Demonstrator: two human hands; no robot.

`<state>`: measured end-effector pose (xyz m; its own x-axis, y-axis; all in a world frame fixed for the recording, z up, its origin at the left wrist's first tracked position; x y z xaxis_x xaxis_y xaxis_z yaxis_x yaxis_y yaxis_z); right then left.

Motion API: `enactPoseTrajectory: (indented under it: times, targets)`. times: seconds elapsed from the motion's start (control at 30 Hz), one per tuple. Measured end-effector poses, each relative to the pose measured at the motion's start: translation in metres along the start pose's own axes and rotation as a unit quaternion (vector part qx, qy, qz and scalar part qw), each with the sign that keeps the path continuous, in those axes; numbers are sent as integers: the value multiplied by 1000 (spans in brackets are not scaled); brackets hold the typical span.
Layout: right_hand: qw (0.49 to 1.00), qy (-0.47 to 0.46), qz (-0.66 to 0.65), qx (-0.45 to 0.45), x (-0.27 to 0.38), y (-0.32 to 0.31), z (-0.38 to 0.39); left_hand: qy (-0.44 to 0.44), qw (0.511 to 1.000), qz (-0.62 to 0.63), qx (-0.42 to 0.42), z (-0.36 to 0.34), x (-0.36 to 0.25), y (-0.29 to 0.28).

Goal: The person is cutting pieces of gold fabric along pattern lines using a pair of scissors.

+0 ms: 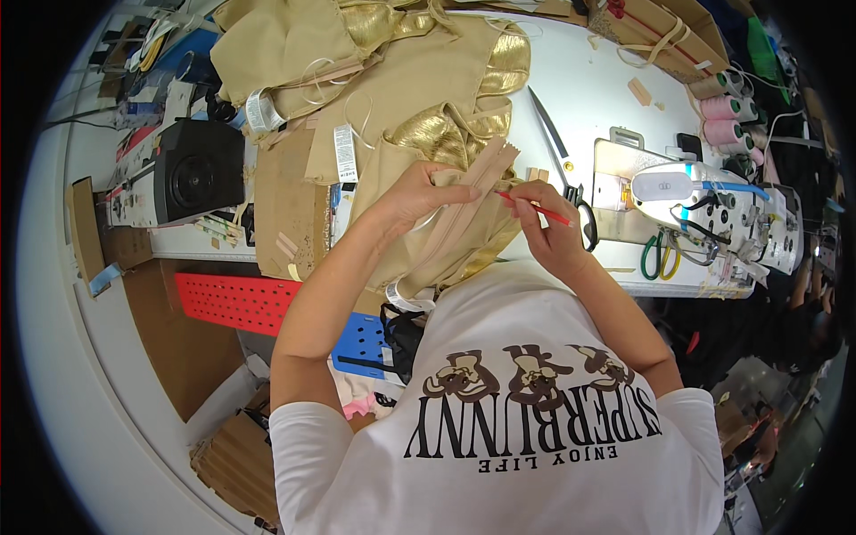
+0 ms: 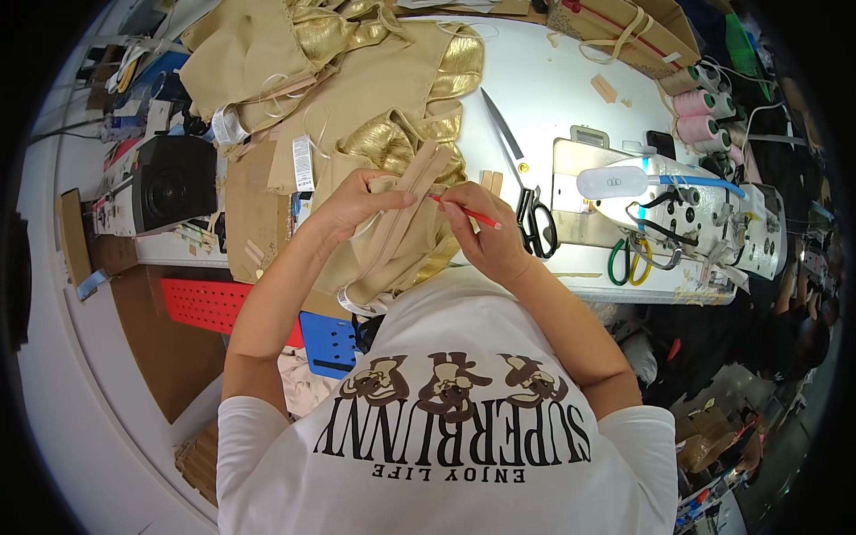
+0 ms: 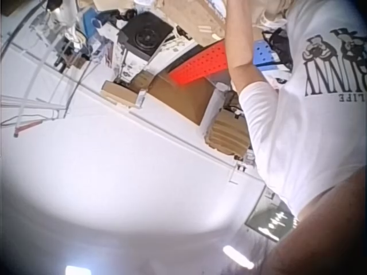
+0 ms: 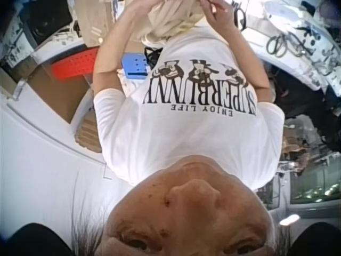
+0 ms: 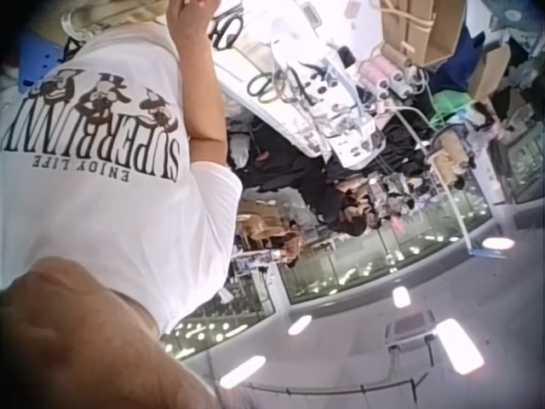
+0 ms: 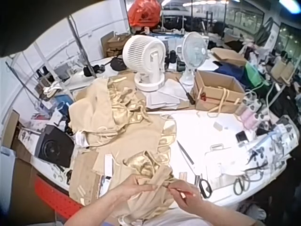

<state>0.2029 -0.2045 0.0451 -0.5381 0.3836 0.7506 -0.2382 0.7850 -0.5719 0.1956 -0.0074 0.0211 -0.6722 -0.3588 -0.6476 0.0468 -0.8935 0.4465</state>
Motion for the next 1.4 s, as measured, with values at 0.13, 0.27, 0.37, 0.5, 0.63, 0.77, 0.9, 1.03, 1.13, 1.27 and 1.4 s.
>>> enactPoseTrajectory:
  times: [0.13, 0.27, 0.37, 0.5, 0.63, 0.77, 0.9, 1.03, 1.13, 1.27, 1.4]
  targets:
    - [1000, 7, -5, 3, -1, 0, 1, 3, 1000, 1, -1, -1, 0, -1]
    - [1000, 5, -12, -9, -1, -2, 2, 3, 1000, 7, 2, -1, -1, 0]
    - [1000, 4, -11, -4, -1, 0, 1, 4, 1000, 5, 5, -1, 0, 0]
    - [1000, 24, -12, 12, -4, 0, 4, 7, 1000, 6, -1, 1, -1, 0]
    - [998, 1, 22, -51, -9, -8, -2, -2, 1000, -2, 0, 1, -1, 0]
    - [994, 106, 19, 18, -14, 0, -11, 5, 1000, -8, 4, 2, 0, 0]
    - [960, 226, -148, 77, -12, 17, -16, 10, 1000, -22, 12, 3, -3, 3]
    - [943, 292, -129, 98, -18, 23, -21, 11, 999, -40, 20, 4, -4, 4]
    - [944, 295, -73, 125, -19, 21, -25, 12, 998, -61, 19, 5, -6, 5]
    - [963, 232, -92, 98, -20, 19, -26, 24, 992, -116, 54, 2, -7, -5]
    - [945, 255, -163, 124, -18, 16, -28, -6, 990, -123, 65, 3, -10, -14]
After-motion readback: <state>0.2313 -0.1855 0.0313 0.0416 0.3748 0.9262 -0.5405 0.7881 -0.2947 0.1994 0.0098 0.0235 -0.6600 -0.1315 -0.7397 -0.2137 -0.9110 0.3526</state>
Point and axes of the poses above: each hand's wrist, its own z-axis away from the middle knuckle, its own y-axis out of the palm, x = y × z, the point moved 3 cm from there along -z, towards the middle knuckle, and after that the axes turned 15 degrees about z, right-handed, at the moved point
